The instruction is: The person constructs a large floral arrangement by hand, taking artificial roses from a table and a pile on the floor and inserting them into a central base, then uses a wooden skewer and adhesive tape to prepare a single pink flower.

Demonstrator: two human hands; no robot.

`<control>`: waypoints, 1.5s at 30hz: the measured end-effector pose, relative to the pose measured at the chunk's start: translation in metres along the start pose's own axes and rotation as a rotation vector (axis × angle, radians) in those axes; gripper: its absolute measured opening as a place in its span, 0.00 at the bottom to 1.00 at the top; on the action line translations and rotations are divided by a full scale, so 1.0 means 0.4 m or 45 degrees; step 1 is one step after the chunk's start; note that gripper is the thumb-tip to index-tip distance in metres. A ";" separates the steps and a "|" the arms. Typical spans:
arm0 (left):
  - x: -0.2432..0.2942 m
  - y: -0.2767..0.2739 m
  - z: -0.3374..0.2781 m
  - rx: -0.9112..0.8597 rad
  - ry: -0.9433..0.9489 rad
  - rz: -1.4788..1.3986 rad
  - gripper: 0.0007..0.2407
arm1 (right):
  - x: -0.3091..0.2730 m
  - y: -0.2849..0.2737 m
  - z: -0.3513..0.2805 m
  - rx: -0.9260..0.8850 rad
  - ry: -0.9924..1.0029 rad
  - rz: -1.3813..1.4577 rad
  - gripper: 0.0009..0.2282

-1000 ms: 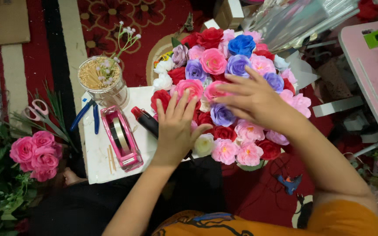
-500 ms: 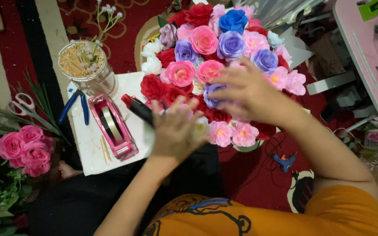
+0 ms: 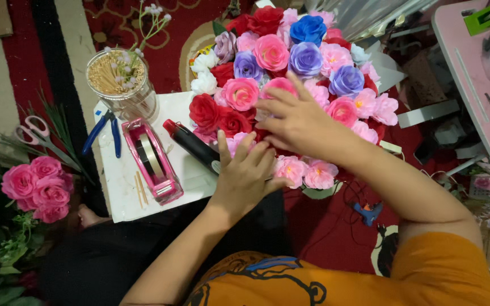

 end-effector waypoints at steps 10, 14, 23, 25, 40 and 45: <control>-0.001 -0.018 -0.031 0.026 -0.056 0.034 0.26 | 0.046 0.042 -0.002 -0.032 0.034 -0.104 0.09; -0.006 -0.017 -0.030 0.035 -0.072 0.000 0.26 | 0.074 0.025 -0.019 -0.105 0.061 0.048 0.07; -0.014 -0.016 -0.021 0.027 -0.128 -0.063 0.23 | 0.060 -0.014 -0.012 -0.196 0.053 0.176 0.08; -0.032 -0.013 -0.021 0.056 -0.139 -0.076 0.23 | 0.073 -0.010 0.001 -0.178 0.066 0.187 0.10; -0.135 -0.031 0.000 -0.149 -0.278 -0.083 0.21 | 0.061 0.130 0.054 0.094 -0.226 -0.262 0.10; -0.140 -0.010 -0.016 -0.158 -0.281 0.032 0.23 | 0.098 0.091 0.051 0.053 -0.145 -0.177 0.07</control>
Point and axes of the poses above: each hand's wrist, its own z-axis towards the middle knuckle, its own y-axis out of the palm, x = y × z, the point moved 8 cm from there along z, towards the middle knuckle, and after that the axes turned 5 degrees about z, right-handed, at the moved point
